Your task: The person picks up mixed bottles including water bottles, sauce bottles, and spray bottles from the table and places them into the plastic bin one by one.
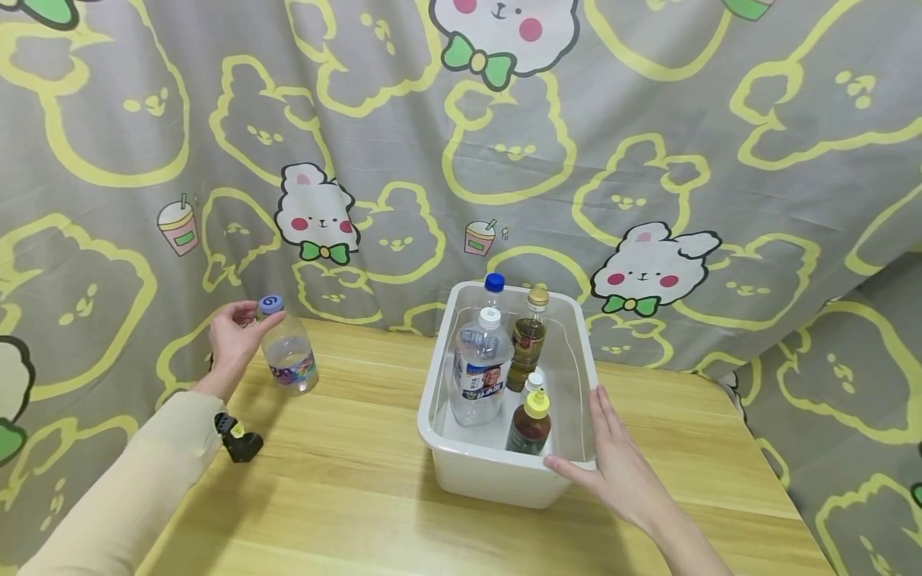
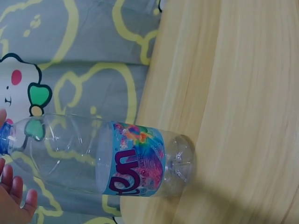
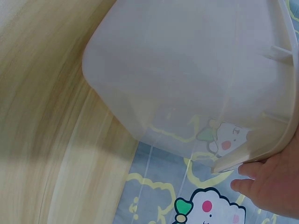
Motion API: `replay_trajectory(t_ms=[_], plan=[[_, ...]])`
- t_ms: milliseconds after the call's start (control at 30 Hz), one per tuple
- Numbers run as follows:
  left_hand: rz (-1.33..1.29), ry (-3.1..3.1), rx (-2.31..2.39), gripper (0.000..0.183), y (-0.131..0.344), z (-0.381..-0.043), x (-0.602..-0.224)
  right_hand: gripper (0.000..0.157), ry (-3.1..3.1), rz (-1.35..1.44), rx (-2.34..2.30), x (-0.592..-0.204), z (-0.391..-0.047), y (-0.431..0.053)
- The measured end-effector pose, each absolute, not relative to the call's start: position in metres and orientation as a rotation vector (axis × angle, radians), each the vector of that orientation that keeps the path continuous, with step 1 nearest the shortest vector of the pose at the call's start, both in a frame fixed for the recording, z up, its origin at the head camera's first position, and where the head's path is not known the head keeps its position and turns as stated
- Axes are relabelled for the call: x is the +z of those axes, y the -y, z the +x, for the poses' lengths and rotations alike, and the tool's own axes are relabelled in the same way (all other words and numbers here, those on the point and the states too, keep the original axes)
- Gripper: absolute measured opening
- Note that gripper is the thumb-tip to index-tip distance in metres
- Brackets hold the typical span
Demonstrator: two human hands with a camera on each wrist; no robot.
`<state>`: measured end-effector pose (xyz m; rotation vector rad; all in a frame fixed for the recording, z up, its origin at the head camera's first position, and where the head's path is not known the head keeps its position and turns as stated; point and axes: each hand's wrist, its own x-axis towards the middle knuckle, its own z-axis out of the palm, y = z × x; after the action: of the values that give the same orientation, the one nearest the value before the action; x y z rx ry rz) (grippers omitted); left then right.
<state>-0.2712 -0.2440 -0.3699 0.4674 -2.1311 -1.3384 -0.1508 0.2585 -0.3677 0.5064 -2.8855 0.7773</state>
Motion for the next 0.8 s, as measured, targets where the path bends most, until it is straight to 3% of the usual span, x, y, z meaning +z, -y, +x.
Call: replay_trajectory(t_ms=[800], plan=[[0.414,2.046,-1.397,0.046,0.2396,-0.2784,-0.3742,0.100,2.896,0.502,0.767,-0.3660,-0.1503,-0.2572]])
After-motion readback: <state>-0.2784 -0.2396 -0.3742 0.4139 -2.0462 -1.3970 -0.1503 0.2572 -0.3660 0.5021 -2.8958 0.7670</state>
